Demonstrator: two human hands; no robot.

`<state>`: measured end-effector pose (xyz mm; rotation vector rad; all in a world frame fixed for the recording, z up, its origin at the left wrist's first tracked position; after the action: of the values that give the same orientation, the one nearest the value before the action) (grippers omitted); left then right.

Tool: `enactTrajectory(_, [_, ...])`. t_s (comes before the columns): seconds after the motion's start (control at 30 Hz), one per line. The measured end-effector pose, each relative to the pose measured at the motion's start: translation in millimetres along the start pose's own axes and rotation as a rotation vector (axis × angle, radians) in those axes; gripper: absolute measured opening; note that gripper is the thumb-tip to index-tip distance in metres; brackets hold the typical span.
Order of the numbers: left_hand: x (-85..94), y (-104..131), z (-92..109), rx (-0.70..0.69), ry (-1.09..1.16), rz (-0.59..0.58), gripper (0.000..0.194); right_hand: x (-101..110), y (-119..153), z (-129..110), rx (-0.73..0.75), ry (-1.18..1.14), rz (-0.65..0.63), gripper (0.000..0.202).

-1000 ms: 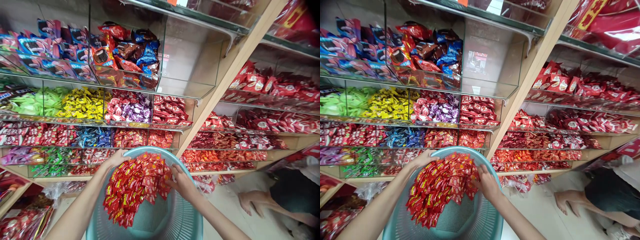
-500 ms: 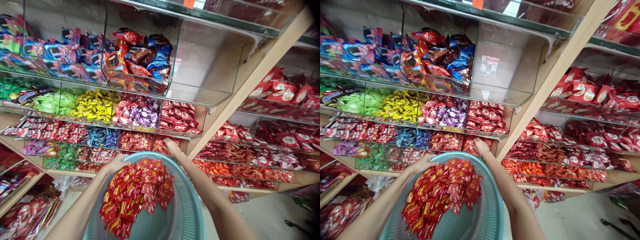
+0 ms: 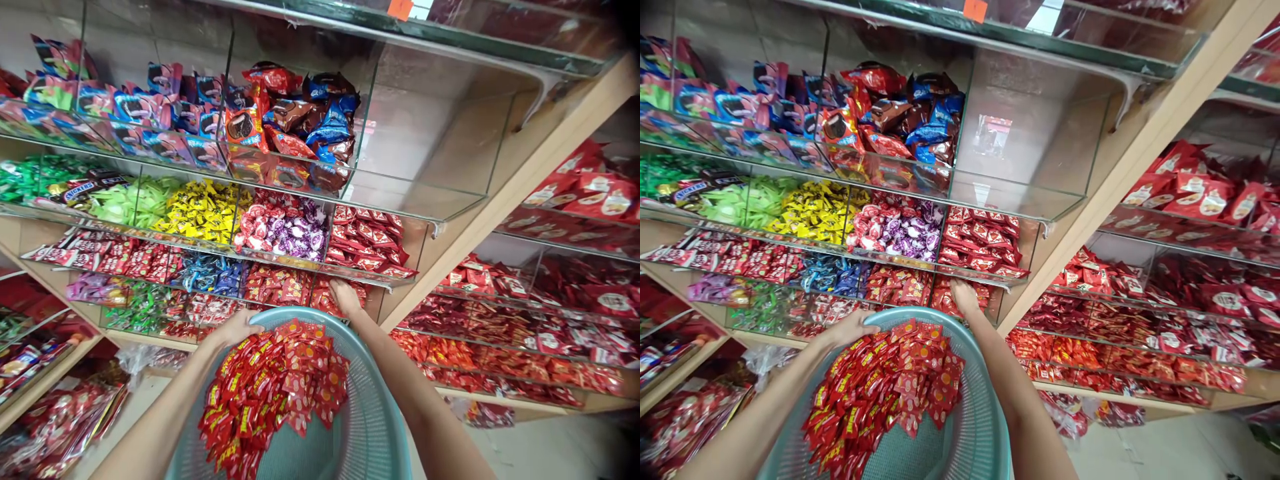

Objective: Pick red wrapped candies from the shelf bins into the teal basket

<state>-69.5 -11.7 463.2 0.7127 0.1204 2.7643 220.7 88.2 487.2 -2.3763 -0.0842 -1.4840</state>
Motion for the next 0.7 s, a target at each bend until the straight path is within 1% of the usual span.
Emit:
enactTrajectory(0.17, [-4.9, -7, 2, -0.019, 0.035, -0.035, 0.029, 11, 4, 11, -0.19, -0.332, 0.218, 0.022])
enactTrajectory(0.23, [-5.6, -9, 5, -0.026, 0.033, -0.031, 0.028, 16, 13, 14, -0.261, -0.494, 0.288, 0.024])
enactTrajectory(0.3, [-6.2, -11, 9, -0.031, 0.032, -0.035, 0.028, 24, 27, 17, -0.316, -0.656, 0.326, 0.026])
enactTrajectory(0.43, [-7.2, -13, 21, -0.055, 0.001, -0.055, 0.029, 46, 67, 21, -0.385, -0.897, 0.324, 0.029])
enactTrajectory(0.6, [-10.0, -17, 32, -0.111, -0.04, -0.094, 0.027, 76, 124, 16, -0.529, -1.271, 0.249, 0.027])
enactTrajectory(0.63, [-10.8, -18, 33, -0.119, -0.041, -0.099, 0.027, 80, 135, 13, -0.552, -1.313, 0.234, 0.027])
enactTrajectory(0.7, [-12.8, -20, 34, -0.124, -0.035, -0.107, 0.029, 85, 156, 7, -0.555, -1.321, 0.214, 0.026])
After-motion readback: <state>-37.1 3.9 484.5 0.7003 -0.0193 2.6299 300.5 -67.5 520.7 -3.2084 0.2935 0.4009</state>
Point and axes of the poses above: each hand's wrist, its own y-axis away from the middle knuckle, its own x-axis out of the back of the hand, z = x × y, the point moved 2 cm from there along -y, towards the middle knuckle, and after that the axes turned 3 degrees about z, right-handed, at the moved point
